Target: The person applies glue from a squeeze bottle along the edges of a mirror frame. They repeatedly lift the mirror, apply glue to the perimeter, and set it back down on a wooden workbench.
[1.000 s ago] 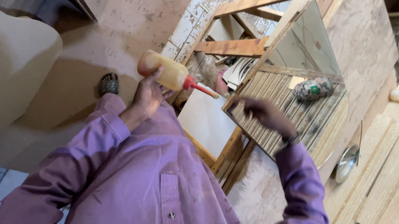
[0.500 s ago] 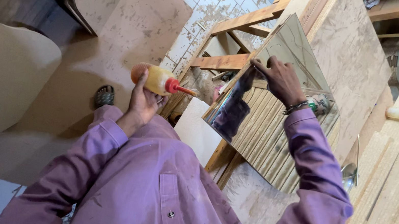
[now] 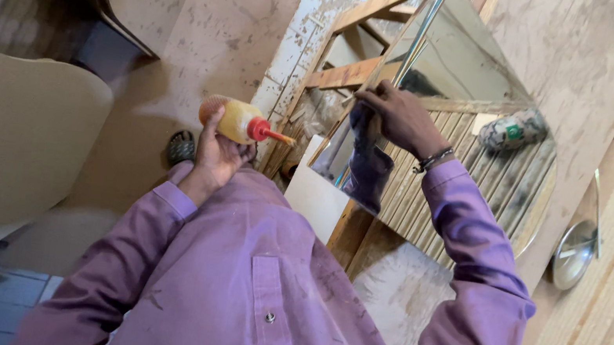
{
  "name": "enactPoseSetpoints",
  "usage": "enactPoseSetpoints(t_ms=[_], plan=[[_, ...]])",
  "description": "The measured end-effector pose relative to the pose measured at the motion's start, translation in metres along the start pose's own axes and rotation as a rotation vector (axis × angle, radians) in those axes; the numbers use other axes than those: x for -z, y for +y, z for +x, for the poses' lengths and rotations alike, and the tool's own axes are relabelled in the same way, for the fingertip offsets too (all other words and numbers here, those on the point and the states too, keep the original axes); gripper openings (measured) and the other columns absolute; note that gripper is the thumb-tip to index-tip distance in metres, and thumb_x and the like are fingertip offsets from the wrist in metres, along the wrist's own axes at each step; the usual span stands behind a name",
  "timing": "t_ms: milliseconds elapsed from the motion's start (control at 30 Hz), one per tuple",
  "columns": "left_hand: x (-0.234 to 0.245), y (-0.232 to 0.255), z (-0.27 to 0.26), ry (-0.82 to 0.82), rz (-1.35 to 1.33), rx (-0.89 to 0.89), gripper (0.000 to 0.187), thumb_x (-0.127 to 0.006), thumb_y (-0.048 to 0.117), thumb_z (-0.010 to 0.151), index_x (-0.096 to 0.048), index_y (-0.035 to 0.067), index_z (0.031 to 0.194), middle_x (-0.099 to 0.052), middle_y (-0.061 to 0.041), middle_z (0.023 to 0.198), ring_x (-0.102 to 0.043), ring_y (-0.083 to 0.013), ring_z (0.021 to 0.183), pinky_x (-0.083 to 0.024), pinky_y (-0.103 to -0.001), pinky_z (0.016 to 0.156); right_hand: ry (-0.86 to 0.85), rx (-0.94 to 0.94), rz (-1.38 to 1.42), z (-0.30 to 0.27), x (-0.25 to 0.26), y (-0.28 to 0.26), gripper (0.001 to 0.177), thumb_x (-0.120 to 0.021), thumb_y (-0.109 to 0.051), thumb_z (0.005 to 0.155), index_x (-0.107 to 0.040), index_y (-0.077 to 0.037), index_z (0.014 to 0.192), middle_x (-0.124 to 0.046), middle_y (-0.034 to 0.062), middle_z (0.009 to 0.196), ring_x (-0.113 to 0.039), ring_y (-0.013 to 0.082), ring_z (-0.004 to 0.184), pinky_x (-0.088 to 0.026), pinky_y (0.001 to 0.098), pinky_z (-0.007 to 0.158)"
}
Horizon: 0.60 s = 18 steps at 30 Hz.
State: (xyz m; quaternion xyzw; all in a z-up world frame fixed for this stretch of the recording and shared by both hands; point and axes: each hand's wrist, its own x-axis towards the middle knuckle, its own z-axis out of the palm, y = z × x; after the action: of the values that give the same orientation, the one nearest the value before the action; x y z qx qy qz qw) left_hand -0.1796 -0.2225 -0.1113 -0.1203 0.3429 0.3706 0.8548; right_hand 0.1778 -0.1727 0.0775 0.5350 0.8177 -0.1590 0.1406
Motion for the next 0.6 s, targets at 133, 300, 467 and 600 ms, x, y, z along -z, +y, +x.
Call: enactPoseSetpoints(t_ms=[133,300,467,600], plan=[[0.002,0.013,0.000,-0.052,-0.087,-0.018,0.067,-0.072,0.060,0.084,-0.058,0.016,0.132,-0.066,-0.004,0.124,-0.063,-0.0201,0.108,-0.054,-0.038,0.086,0.005,-0.062,0.500,-0.036,-0.019,-0.036,0.055,-0.049,-0.026,0.104,-0.043,-0.031,0.159,-0.049,0.0144,0.148,-0.063,0.0308,0.116,-0.057,0.0448,0.103],[0.008,0.023,-0.003,-0.023,-0.120,-0.086,0.069,-0.072,0.061,0.082,-0.058,0.016,0.132,-0.066,-0.005,0.125,-0.065,-0.0208,0.109,-0.054,-0.039,0.086,0.275,-0.021,0.244,-0.066,-0.053,-0.102,0.093,-0.042,-0.069,0.099,-0.020,-0.005,0.162,-0.018,0.0190,0.166,-0.016,0.0369,0.152,-0.012,0.0596,0.120],[0.005,0.023,-0.002,0.004,-0.158,-0.037,0.069,-0.069,0.061,0.085,-0.059,0.014,0.134,-0.067,-0.007,0.125,-0.066,-0.0223,0.111,-0.054,-0.039,0.091,0.128,-0.134,0.022,-0.078,-0.092,-0.150,0.086,-0.027,-0.073,0.101,-0.022,-0.016,0.165,-0.006,0.0063,0.174,0.002,0.0242,0.161,0.011,0.0563,0.127],[-0.011,0.034,-0.008,-0.174,-0.055,-0.006,0.059,-0.065,0.055,0.094,-0.056,0.016,0.137,-0.063,-0.005,0.134,-0.062,-0.0215,0.121,-0.053,-0.044,0.099,0.086,0.029,0.016,-0.084,-0.080,-0.148,0.087,-0.020,-0.074,0.097,-0.025,-0.020,0.165,-0.012,-0.0011,0.174,0.000,0.0224,0.161,0.014,0.0574,0.126]])
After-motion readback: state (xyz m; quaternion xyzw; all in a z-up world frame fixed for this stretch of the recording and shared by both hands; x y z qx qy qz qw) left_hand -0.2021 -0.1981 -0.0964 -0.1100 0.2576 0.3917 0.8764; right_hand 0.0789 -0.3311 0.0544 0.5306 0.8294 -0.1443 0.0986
